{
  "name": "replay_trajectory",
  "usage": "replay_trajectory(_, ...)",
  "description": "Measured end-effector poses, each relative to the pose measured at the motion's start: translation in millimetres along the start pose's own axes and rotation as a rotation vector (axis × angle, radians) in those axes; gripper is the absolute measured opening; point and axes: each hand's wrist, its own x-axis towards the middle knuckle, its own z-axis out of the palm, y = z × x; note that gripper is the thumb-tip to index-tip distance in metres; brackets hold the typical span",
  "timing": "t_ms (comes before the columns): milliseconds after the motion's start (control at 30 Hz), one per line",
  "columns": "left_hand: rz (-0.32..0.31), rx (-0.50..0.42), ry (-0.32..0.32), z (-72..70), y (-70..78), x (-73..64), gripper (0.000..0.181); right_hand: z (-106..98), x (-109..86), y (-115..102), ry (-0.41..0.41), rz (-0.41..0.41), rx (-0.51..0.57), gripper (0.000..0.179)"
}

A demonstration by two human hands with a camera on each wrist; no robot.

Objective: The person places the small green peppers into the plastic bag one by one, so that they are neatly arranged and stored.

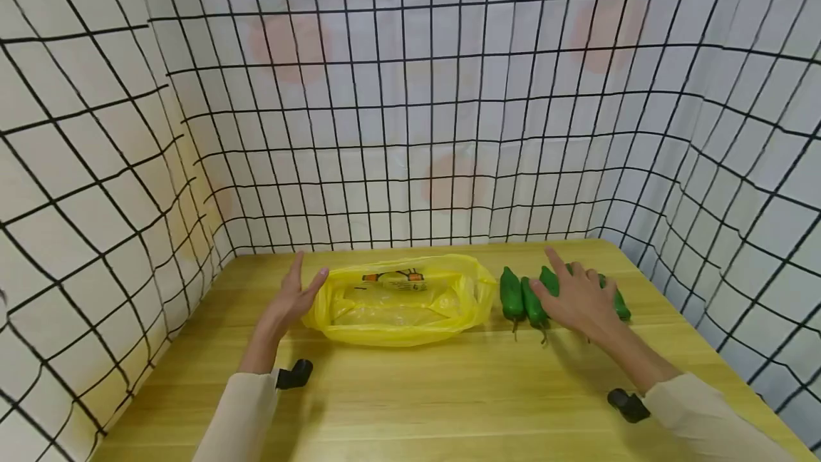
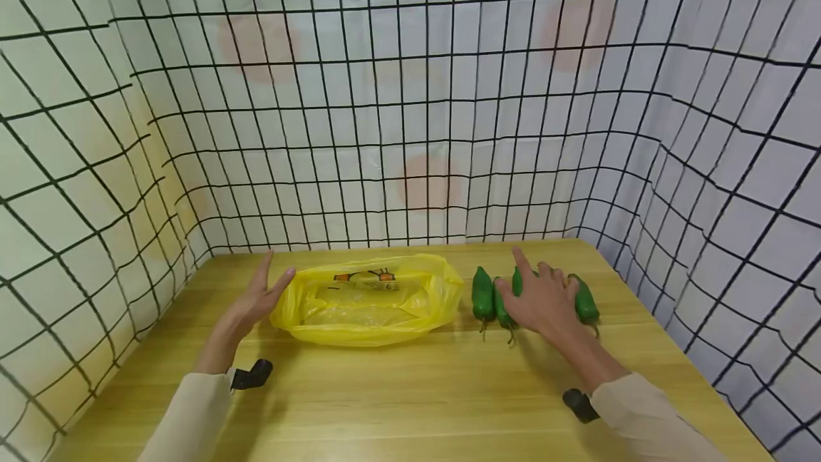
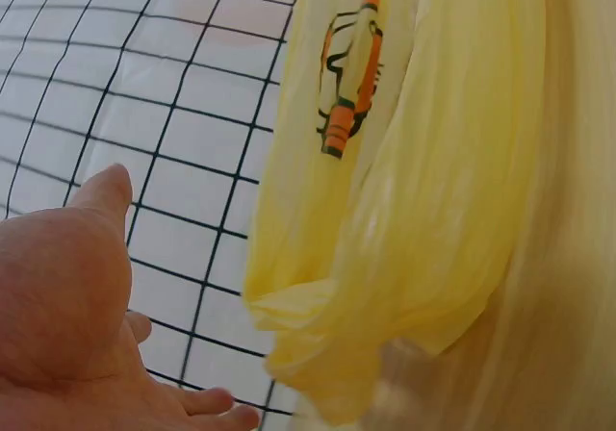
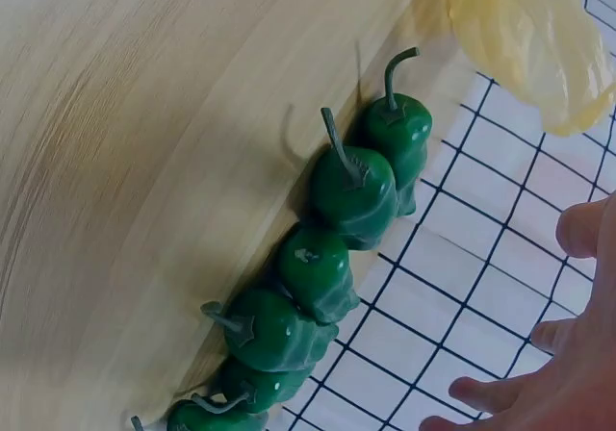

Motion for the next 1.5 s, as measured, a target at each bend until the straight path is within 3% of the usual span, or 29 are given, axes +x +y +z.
replay_trajectory(100,-0.002,-0.103,-0.017,4.8,-8.0,0.1,0.089,1,2.3,-2,0.010,-0.008,0.017,0.079)
replay_trajectory(233,0.002,-0.163,-0.037,9.8,-17.2,-0.1,0.091,4,5.7,-1,0.020,-0.016,0.066,0.077)
replay_trajectory(433,-0.031,-0.221,-0.051,6.8,-23.6,-0.6,0.092,10,11.1,-2,-0.013,-0.008,0.275,0.069)
replay_trajectory(567,-0.047,-0.219,-0.080,7.2,-26.0,-0.8,0.092,13,13.4,-4,-0.016,0.021,0.350,0.066)
replay_trajectory(867,-0.060,-0.186,-0.113,10.9,-27.9,6.7,0.080,24,16.5,-3,-0.067,0.103,0.402,0.068)
replay_trajectory(1067,-0.081,-0.216,-0.099,11.5,-29.8,8.3,0.069,29,18.1,-2,-0.046,0.106,0.439,0.067)
replay_trajectory(1500,-0.091,-0.182,-0.084,13.7,-34.1,9.3,0.064,35,8.6,6,-0.038,0.118,0.445,0.070)
